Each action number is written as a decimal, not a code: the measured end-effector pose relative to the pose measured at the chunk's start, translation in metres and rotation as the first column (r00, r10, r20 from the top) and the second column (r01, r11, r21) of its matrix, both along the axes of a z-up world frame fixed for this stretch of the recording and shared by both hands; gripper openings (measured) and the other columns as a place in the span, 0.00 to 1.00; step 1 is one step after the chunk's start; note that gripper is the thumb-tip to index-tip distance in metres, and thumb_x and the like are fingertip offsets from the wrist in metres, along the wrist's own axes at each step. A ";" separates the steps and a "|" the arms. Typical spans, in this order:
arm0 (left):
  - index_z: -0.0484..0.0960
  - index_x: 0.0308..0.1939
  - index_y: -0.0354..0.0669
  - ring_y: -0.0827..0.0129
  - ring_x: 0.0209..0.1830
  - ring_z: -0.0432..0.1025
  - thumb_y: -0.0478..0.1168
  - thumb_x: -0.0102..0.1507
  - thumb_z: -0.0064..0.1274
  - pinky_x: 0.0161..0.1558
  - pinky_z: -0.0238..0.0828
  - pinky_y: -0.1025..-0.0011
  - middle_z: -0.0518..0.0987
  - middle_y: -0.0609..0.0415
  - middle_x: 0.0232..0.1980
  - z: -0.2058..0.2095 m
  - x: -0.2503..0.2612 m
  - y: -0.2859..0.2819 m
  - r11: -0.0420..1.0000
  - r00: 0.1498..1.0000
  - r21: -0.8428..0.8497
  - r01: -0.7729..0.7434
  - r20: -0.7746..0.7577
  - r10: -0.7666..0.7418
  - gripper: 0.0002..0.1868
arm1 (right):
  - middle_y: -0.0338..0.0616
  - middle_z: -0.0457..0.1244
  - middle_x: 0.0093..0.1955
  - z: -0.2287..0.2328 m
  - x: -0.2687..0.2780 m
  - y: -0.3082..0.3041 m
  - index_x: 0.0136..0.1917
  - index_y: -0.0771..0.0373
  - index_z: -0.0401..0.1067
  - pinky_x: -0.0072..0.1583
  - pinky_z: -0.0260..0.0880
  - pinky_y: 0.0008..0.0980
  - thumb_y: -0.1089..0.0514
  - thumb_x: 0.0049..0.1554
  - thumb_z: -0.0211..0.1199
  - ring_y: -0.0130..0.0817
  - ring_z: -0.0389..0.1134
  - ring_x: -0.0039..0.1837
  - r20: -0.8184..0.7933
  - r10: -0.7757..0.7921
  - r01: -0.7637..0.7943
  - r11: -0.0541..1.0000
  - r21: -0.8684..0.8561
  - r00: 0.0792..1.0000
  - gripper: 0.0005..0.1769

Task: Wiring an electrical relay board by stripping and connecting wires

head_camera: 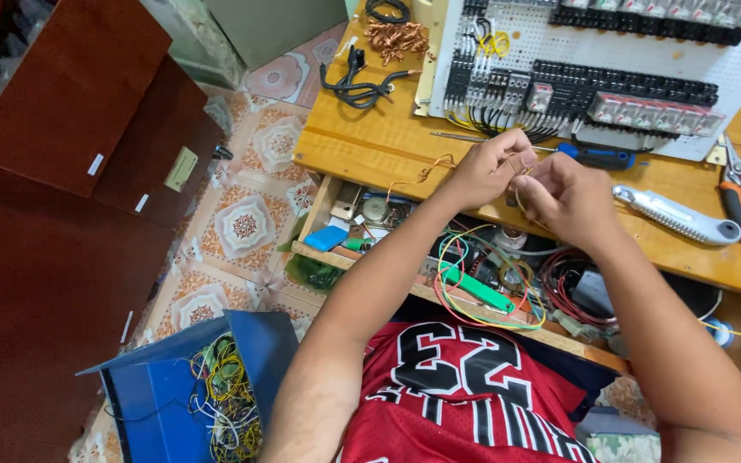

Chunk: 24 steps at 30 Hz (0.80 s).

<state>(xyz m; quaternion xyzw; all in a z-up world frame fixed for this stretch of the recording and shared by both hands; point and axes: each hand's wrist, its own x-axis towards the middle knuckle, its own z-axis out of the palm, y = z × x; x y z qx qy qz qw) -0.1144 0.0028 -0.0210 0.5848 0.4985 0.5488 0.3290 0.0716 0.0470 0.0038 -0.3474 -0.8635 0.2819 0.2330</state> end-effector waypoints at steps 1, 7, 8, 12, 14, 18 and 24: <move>0.80 0.37 0.55 0.56 0.25 0.76 0.49 0.68 0.50 0.37 0.74 0.63 0.78 0.50 0.19 -0.009 -0.001 0.005 1.000 1.000 0.002 0.007 -0.022 -0.007 0.08 | 0.28 0.66 0.26 -0.001 0.002 0.009 0.46 0.47 0.74 0.47 0.69 0.30 0.48 0.61 0.72 0.34 0.72 0.38 0.047 0.041 -0.043 0.999 0.033 0.998 0.08; 0.75 0.36 0.48 0.80 0.26 0.66 0.44 0.68 0.49 0.27 0.62 0.78 0.73 0.64 0.29 -0.020 -0.004 0.011 0.978 0.957 0.026 0.205 0.205 -0.206 0.08 | 0.32 0.73 0.30 0.059 -0.012 0.022 0.38 0.54 0.72 0.41 0.63 0.31 0.40 0.60 0.66 0.28 0.72 0.33 0.498 0.214 -0.194 0.977 -0.092 0.840 0.19; 0.75 0.36 0.48 0.80 0.26 0.66 0.44 0.68 0.49 0.27 0.62 0.78 0.73 0.64 0.29 -0.021 -0.006 0.011 0.981 0.959 0.024 0.195 0.205 -0.196 0.08 | 0.32 0.73 0.30 0.053 -0.012 0.027 0.38 0.54 0.72 0.41 0.63 0.31 0.40 0.60 0.66 0.28 0.72 0.33 0.497 0.224 -0.204 0.974 -0.094 0.839 0.19; 0.73 0.36 0.47 0.79 0.24 0.67 0.51 0.67 0.52 0.24 0.65 0.79 0.72 0.62 0.27 -0.025 -0.009 0.012 0.958 0.880 0.068 0.280 0.381 -0.284 0.13 | 0.39 0.55 0.25 0.041 -0.009 0.037 0.34 0.56 0.63 0.38 0.52 0.38 0.46 0.64 0.61 0.36 0.50 0.30 0.388 0.342 -0.410 0.906 0.108 0.856 0.22; 0.73 0.36 0.47 0.78 0.22 0.68 0.50 0.66 0.52 0.22 0.68 0.78 0.72 0.60 0.27 -0.029 -0.010 0.017 0.956 0.872 0.072 0.283 0.396 -0.288 0.13 | 0.36 0.55 0.24 0.036 -0.009 0.034 0.33 0.55 0.63 0.37 0.51 0.35 0.48 0.64 0.62 0.32 0.50 0.30 0.333 0.369 -0.420 0.903 0.094 0.868 0.20; 0.74 0.34 0.49 0.79 0.28 0.68 0.47 0.67 0.51 0.28 0.63 0.78 0.74 0.63 0.28 -0.042 -0.006 0.028 0.993 0.934 0.047 0.106 0.339 -0.115 0.10 | 0.37 0.60 0.29 0.008 -0.010 0.028 0.40 0.52 0.71 0.40 0.53 0.36 0.51 0.66 0.63 0.33 0.55 0.32 0.216 0.239 -0.282 0.939 0.196 0.947 0.12; 0.77 0.28 0.56 0.73 0.26 0.70 0.47 0.61 0.53 0.29 0.63 0.68 0.82 0.62 0.29 -0.021 0.004 0.021 0.944 0.957 -0.169 -0.283 0.019 0.290 0.07 | 0.43 0.57 0.31 -0.018 -0.014 0.016 0.36 0.57 0.62 0.40 0.53 0.42 0.58 0.69 0.63 0.40 0.57 0.34 0.058 0.175 -0.183 0.891 0.417 0.983 0.20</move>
